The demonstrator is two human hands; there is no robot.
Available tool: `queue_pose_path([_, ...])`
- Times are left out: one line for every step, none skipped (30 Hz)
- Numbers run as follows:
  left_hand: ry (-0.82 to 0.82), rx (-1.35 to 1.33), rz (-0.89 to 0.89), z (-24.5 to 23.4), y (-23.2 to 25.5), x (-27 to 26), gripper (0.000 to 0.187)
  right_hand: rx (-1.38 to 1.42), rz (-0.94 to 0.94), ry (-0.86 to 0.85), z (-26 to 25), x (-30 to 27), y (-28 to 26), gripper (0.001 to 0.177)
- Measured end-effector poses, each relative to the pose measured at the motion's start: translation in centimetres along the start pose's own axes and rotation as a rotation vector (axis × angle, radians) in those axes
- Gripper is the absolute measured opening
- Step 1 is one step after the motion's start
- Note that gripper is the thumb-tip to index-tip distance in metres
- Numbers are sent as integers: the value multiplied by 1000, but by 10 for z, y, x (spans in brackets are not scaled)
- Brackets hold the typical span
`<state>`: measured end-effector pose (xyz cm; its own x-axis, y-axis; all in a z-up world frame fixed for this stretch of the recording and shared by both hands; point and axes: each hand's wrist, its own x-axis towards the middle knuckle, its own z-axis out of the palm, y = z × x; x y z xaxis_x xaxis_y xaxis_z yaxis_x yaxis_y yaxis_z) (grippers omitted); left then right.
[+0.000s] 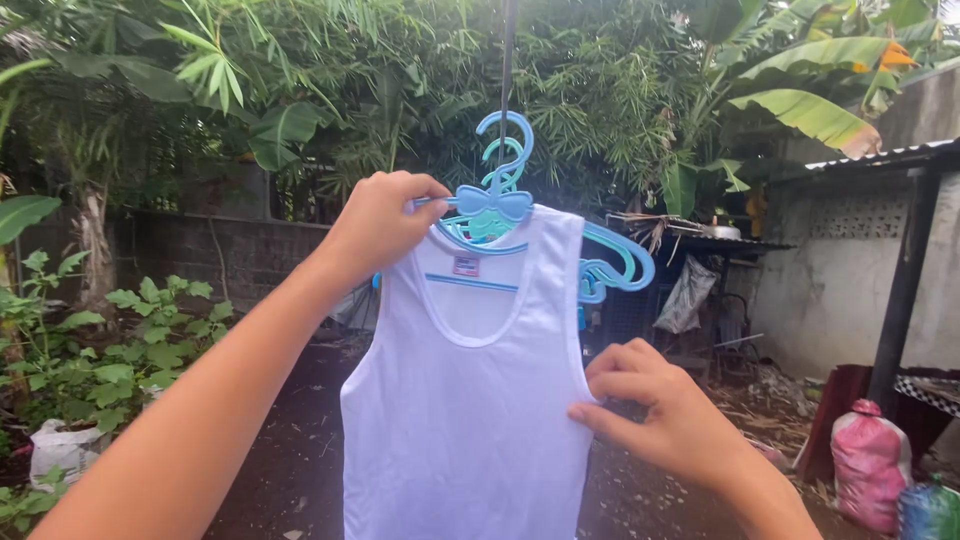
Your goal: The recorder takes various pieces of laundry from a blue basket and hangs them onto plastic hangers in an outdoor yard.
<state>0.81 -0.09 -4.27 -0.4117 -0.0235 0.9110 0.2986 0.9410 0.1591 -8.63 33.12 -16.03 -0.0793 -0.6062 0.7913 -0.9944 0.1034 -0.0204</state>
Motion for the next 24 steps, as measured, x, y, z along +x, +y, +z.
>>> queue_pose_path([170, 61, 171, 2, -1, -18, 24, 7, 39, -28, 4, -5, 2, 23])
queue_pose_path([340, 126, 344, 3, 0, -36, 26, 16, 75, -54, 7, -11, 4, 22])
queue_pose_path([336, 122, 343, 2, 6, -52, 26, 16, 81, -56, 6, -12, 6, 22])
queue_pose_path([469, 108, 325, 1, 12, -68, 30, 15, 88, -60, 5, -15, 8, 22])
queue_pose_path([602, 94, 306, -1, 18, -85, 36, 14, 95, -65, 5, -17, 10, 21])
queue_pose_path([600, 87, 304, 9, -1, -99, 36, 10, 101, -67, 3, -18, 12, 21])
queue_pose_path([399, -104, 172, 18, -20, -114, 30, 17, 90, -66, 2, -19, 14, 20])
queue_pose_path([195, -292, 44, 28, -38, -127, 24, 21, 75, -64, -2, -20, 16, 20])
queue_pose_path([196, -299, 45, 32, -42, -132, 24, 14, 78, -66, -6, -19, 17, 20])
queue_pose_path([31, -347, 31, 35, -46, -140, 25, 8, 103, -71, -8, -20, 18, 21])
queue_pose_path([-134, -393, 18, 38, -51, -147, 26, 1, 127, -76, -9, -21, 19, 22])
queue_pose_path([-140, -401, 16, 41, -50, -148, 26, -2, 137, -80, -10, -22, 19, 22])
queue_pose_path([-227, -408, -75, 44, -49, -149, 30, -10, 179, -84, -11, -24, 19, 23])
queue_pose_path([-315, -417, -161, 47, -49, -148, 34, -24, 222, -87, -13, -24, 17, 24])
queue_pose_path([-322, -429, -160, 46, -48, -143, 34, -31, 234, -90, -13, -23, 14, 24])
queue_pose_path([-251, -388, -150, 46, -46, -139, 33, -27, 258, -86, -13, -23, 11, 24])
queue_pose_path([-180, -347, -140, 46, -44, -134, 32, -23, 283, -83, -14, -24, 9, 24])
queue_pose_path([-185, -356, -139, 47, -40, -130, 32, -28, 291, -84, -16, -24, 6, 24])
queue_pose_path([-161, -310, -78, 48, -36, -125, 35, -33, 294, -75, -18, -24, 4, 25])
queue_pose_path([-136, -262, -18, 48, -33, -120, 37, -36, 294, -67, -19, -23, 1, 25])
queue_pose_path([-140, -268, -19, 50, -35, -121, 37, -39, 301, -69, -21, -24, -2, 25])
queue_pose_path([-201, -279, -35, 52, -38, -124, 37, -61, 311, -50, -21, -25, -5, 24])
queue_pose_path([-263, -289, -51, 54, -41, -127, 37, -83, 321, -31, -22, -27, -8, 24])
queue_pose_path([-266, -294, -49, 52, -46, -129, 37, -86, 326, -31, -23, -29, -6, 24])
